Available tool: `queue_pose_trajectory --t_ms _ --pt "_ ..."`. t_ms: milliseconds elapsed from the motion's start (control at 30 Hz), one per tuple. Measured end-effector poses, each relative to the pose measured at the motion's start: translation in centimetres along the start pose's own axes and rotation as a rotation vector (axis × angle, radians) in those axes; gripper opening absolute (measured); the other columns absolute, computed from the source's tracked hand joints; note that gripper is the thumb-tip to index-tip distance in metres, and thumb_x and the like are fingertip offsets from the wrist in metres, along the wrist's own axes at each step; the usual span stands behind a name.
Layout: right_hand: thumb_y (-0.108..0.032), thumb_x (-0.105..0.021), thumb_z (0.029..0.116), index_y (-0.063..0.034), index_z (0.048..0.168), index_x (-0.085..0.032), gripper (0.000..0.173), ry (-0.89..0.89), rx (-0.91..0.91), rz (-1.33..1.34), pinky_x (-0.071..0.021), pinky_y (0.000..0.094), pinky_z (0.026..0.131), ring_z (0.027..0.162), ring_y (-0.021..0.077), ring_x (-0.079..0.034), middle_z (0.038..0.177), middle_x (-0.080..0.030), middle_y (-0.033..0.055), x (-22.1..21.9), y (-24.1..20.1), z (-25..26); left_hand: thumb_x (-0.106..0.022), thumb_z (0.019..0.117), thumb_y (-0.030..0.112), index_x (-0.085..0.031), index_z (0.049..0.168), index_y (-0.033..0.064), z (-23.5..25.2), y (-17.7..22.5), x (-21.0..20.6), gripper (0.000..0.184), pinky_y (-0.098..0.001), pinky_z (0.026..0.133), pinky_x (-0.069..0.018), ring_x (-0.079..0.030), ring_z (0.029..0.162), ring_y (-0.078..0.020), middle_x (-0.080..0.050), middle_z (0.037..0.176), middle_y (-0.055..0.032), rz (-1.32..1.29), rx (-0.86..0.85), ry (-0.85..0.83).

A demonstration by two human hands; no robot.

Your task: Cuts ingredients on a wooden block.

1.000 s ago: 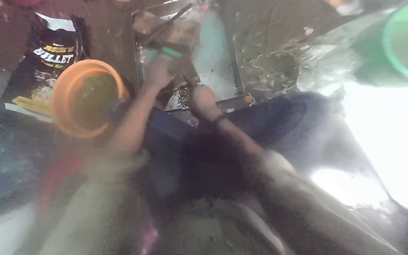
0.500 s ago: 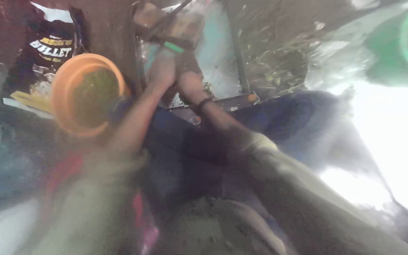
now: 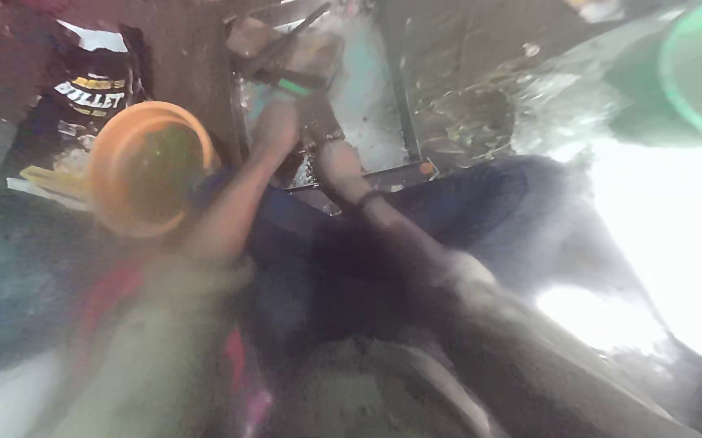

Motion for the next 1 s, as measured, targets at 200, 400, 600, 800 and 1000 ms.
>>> queue_pose_trajectory --t_ms 200,400,600,800,1000 --pt "-0.023 -0.061 0.0986 -0.0024 0.118 -0.068 0.029 -0.037 0.049 0.000 -0.0572 0.0619 0.080 0.104 0.0419 -0.071 0.111 -0.072 0.0222 -1.0 -2.7 4.3 -0.063 0.0956 0.007 -0.071 0.108 -0.0029 4.2 -2.3 -7.2 0.017 -0.0646 0.092 -0.0549 -0.066 0.115 -0.0459 -0.067 0.119 -0.0268 -0.159 0.165 -0.267" --pt "-0.021 -0.060 0.0979 -0.0087 0.140 -0.059 0.044 -0.062 0.002 -0.009 -0.0576 0.0625 0.079 0.100 0.0438 -0.072 0.108 -0.073 0.0229 -2.9 -0.7 2.5 -0.065 0.0952 0.017 -0.076 0.102 0.0053 4.9 -2.2 -7.4 0.018 -0.0629 0.092 -0.0559 -0.069 0.110 -0.0423 -0.072 0.112 -0.0212 -0.137 0.101 -0.234" --pt "-0.020 -0.061 0.0972 -0.0183 0.155 -0.046 0.060 -0.057 0.003 -0.065 -0.0581 0.0623 0.076 0.095 0.0442 -0.072 0.104 -0.072 0.0231 -3.3 2.2 -1.4 -0.066 0.0951 0.019 -0.076 0.102 0.0047 4.4 -2.1 -6.5 0.019 -0.0627 0.093 -0.0556 -0.068 0.111 -0.0412 -0.072 0.113 -0.0219 -0.179 0.164 -0.272" --pt "-0.024 -0.059 0.1000 -0.0023 0.110 -0.071 0.027 -0.053 0.002 -0.012 -0.0577 0.0626 0.079 0.102 0.0424 -0.071 0.109 -0.071 0.0227 -0.2 0.1 0.7 -0.072 0.0900 0.020 -0.077 0.111 0.0113 4.5 -3.2 -6.1 0.024 -0.0637 0.100 -0.0521 -0.063 0.123 -0.0410 -0.068 0.126 -0.0209 -0.255 0.151 -0.235" --pt "-0.027 -0.060 0.0989 -0.0036 0.108 -0.072 0.028 -0.041 0.083 -0.034 -0.0569 0.0622 0.082 0.104 0.0406 -0.071 0.110 -0.073 0.0204 -0.7 -2.4 4.2 -0.067 0.0913 0.012 -0.072 0.110 -0.0011 3.8 -3.7 -7.0 0.023 -0.0669 0.090 -0.0551 -0.066 0.114 -0.0460 -0.068 0.118 -0.0272 -0.200 0.225 -0.269"
Point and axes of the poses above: each hand's wrist, its own z-axis towards the middle knuckle, its own x-axis out of the back of the hand, y = z × x, the point moved 10 cm from there along z, towards the middle knuckle
